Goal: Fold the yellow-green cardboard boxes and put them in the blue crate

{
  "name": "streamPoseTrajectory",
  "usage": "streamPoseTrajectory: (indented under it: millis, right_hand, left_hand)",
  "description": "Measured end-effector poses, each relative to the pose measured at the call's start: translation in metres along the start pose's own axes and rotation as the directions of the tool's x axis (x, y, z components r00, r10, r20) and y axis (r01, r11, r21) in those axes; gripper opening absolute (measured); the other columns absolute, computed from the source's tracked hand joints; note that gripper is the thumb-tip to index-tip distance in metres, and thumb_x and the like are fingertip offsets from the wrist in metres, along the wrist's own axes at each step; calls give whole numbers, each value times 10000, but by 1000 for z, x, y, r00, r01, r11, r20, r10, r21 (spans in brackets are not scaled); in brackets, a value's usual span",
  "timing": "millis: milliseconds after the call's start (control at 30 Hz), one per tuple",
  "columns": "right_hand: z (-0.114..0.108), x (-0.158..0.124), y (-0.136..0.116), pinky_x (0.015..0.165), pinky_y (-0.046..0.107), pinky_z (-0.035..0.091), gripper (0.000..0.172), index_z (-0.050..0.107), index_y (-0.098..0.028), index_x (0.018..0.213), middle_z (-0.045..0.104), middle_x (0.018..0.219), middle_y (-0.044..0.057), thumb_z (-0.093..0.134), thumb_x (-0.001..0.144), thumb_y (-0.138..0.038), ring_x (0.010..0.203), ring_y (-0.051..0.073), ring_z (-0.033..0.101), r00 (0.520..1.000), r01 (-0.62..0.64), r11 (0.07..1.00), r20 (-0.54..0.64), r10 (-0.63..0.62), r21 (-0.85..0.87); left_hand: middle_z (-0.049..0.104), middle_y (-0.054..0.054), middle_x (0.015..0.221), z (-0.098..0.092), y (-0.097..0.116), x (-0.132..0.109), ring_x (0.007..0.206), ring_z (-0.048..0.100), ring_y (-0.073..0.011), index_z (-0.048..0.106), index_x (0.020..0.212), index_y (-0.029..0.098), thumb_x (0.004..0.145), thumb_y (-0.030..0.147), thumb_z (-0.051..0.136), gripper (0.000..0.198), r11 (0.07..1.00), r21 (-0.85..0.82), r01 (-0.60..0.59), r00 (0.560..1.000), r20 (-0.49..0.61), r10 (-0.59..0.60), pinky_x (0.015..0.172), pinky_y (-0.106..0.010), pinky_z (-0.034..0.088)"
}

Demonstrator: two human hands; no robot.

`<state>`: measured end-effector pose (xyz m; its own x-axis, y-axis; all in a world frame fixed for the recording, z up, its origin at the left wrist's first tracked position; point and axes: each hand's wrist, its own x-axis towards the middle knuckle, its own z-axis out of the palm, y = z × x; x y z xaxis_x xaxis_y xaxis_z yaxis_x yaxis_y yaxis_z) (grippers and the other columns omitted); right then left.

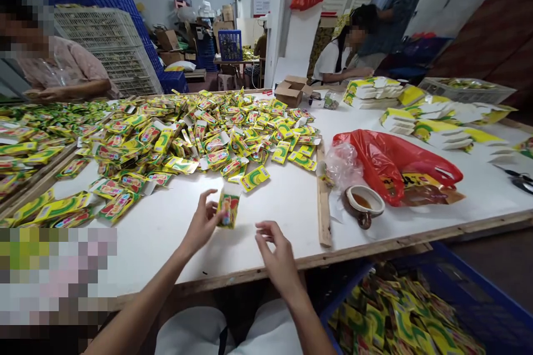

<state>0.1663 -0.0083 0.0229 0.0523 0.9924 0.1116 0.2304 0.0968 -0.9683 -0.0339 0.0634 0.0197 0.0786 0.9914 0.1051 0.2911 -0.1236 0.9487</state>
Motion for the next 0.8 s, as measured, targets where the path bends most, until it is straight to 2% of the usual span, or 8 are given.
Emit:
streamPoseTrajectory:
  millis: [67, 167, 267, 400, 467, 533, 700, 800]
  right_hand:
    - [23, 9, 5, 824, 338, 507, 279, 496, -224, 1101, 632, 1103, 87, 551, 850, -333, 960, 207, 634, 999, 10, 989, 47, -17, 150]
    - [41, 13, 10, 800, 321, 515, 322, 449, -235, 1149, 663, 1001, 59, 557, 850, -287, 901, 187, 656, 987, -26, 966, 163, -17, 258]
    - [43, 11, 14, 771, 304, 508, 302, 461, -232, 1139, 664, 875, 20, 546, 850, -247, 831, 175, 660, 966, -41, 970, 258, -23, 241]
    - [40, 15, 15, 747, 288, 494, 175, 553, -215, 1016, 660, 854, 9, 529, 844, -222, 824, 174, 641, 927, -18, 987, 373, -42, 157]
    - [42, 19, 13, 731, 283, 487, 98, 594, -200, 902, 652, 825, 10, 516, 846, -220, 798, 170, 623, 935, 26, 995, 351, -59, 97]
    - [48, 23, 10, 738, 283, 482, 104, 606, -192, 814, 640, 802, 14, 508, 846, -207, 787, 168, 607, 954, 73, 996, 286, -86, 58]
    - [60, 21, 7, 758, 286, 493, 207, 568, -212, 1039, 657, 873, 16, 514, 842, -175, 808, 161, 625, 978, 66, 987, 186, -93, 147]
    - [59, 18, 5, 780, 292, 491, 134, 633, -199, 940, 672, 912, 37, 549, 836, -201, 864, 177, 625, 968, 99, 989, 220, -121, 109]
  left_hand:
    - [576, -7, 891, 6, 6, -34, 737, 619, -144, 293, 1285, 280, 846, 310, 521, 496, 985, -166, 45, 995, 93, -29, 654, -272, 511]
    - [549, -15, 933, 8, 10, -65, 774, 618, -143, 325, 1279, 279, 852, 308, 525, 472, 958, -256, 132, 986, 136, -100, 691, -285, 524]
    - [542, -10, 925, 1, 7, -75, 734, 613, -128, 339, 1276, 275, 837, 302, 555, 489, 944, -273, 187, 975, 165, -145, 668, -266, 518]
    - [569, -9, 909, -6, 2, -75, 647, 591, -103, 415, 1225, 254, 833, 314, 567, 424, 958, -200, 207, 961, 224, -161, 566, -206, 466]
    - [592, -21, 900, -6, 0, -72, 664, 597, -115, 497, 1116, 220, 849, 330, 543, 292, 969, -166, 183, 970, 188, -151, 569, -210, 463]
    - [611, -41, 915, -5, -1, -69, 776, 618, -150, 546, 989, 190, 857, 328, 531, 192, 976, -175, 130, 988, 106, -113, 666, -245, 493]
    - [635, -60, 1011, -1, -2, -68, 928, 620, -183, 525, 1066, 207, 835, 275, 558, 243, 962, -266, 62, 996, -41, -75, 810, -313, 502]
    - [652, -64, 981, -1, 0, -70, 928, 619, -187, 597, 969, 184, 840, 283, 551, 169, 983, -177, 50, 997, -42, -59, 829, -309, 490]
